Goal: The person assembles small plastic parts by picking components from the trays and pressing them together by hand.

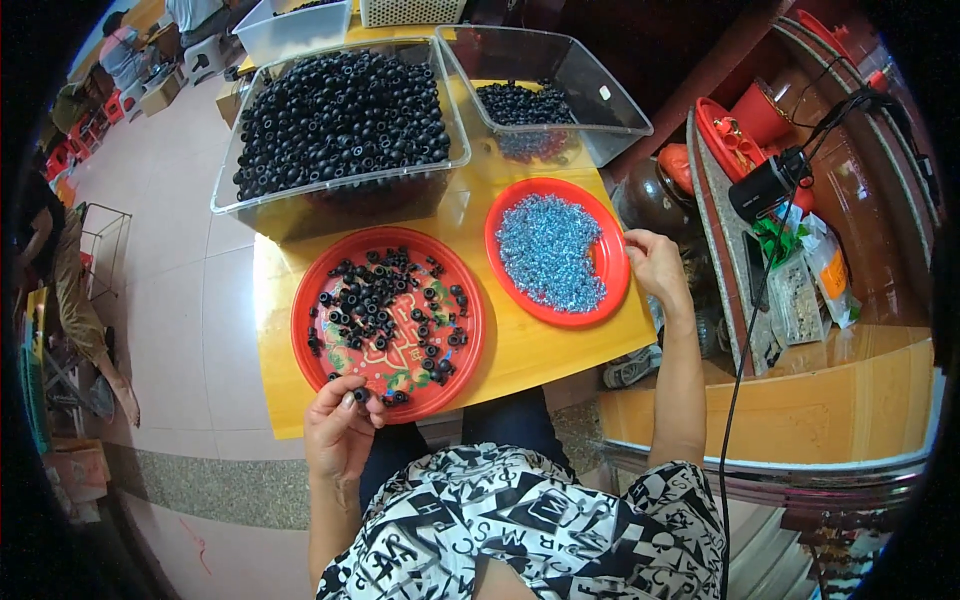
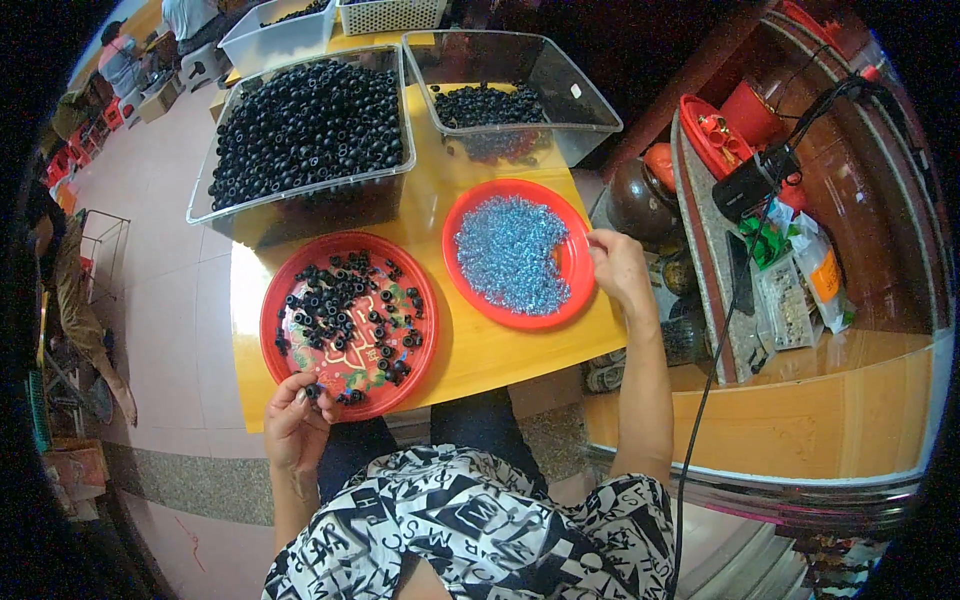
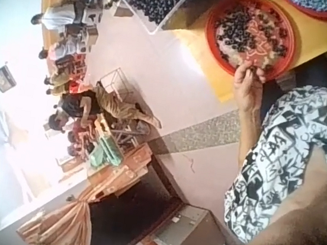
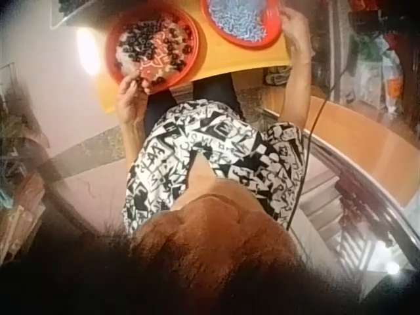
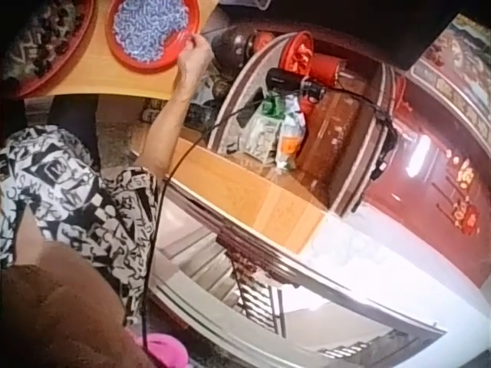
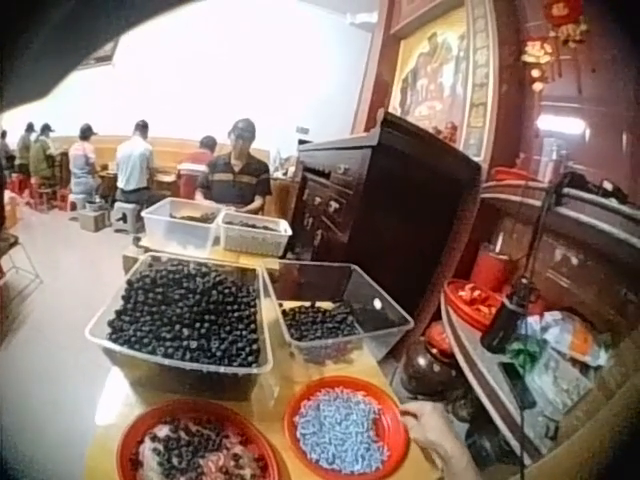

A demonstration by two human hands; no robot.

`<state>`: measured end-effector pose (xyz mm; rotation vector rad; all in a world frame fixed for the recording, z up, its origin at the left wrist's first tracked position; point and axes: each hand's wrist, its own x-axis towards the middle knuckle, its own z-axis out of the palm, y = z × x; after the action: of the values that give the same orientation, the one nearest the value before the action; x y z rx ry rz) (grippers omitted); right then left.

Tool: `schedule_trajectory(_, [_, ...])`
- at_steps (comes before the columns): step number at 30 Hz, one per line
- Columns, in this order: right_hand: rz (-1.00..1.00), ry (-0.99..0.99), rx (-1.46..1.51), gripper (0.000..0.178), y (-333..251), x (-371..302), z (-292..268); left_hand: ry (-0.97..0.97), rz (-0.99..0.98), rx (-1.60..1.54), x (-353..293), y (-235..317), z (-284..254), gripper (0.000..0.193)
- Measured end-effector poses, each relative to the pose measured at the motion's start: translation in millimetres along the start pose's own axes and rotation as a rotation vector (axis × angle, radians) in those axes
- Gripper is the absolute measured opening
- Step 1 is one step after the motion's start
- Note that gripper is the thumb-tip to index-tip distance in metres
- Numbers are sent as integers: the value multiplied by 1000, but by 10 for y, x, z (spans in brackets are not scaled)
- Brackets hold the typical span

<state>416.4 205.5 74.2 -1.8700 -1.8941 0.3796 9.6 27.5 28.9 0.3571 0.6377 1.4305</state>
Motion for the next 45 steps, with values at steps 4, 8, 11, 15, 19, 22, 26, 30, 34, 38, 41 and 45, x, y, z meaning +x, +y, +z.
schedule_trajectory(4, [-191, 85, -122, 24, 89, 191, 249, 13, -5, 11, -4, -15, 7, 21])
schedule_trajectory(8, [-227, 59, -376, 21, 19, 310, 506, 22, -7, 19, -13, -7, 32, 20])
schedule_trajectory(11, [-62, 79, -405, 21, -74, 285, 570, 69, -21, 19, -47, -1, 46, 20])
schedule_trajectory(15, [1, -45, -126, 15, -64, 201, 439, 74, -15, 30, -60, 21, 19, 20])
schedule_trajectory(19, [-287, -2, -207, 16, -59, 44, 371, 42, -27, 25, -56, 23, 15, 20])
schedule_trajectory(22, [-340, 159, -149, 15, -22, -8, 324, 37, -24, 28, -67, 29, 38, 20])
schedule_trajectory(26, [-210, 135, 57, 13, 23, -56, 329, 17, -16, 22, -99, 19, 30, 20])
schedule_trajectory(30, [97, -28, 520, 6, -160, -116, 303, 15, 5, 22, -129, -2, 15, 19])
schedule_trajectory(34, [177, -45, 585, 6, -217, -156, 315, 20, 6, 14, -150, -11, -4, 17])
schedule_trajectory(38, [149, -31, 727, 6, -204, -157, 318, 32, -1, -3, -163, -5, -14, 17])
schedule_trajectory(41, [87, 95, 498, 12, -124, -147, 234, 36, 2, 23, -183, 10, -1, 18])
schedule_trajectory(45, [-227, 140, -309, 20, -28, -178, 147, 34, 10, 24, -170, -3, -49, 19])
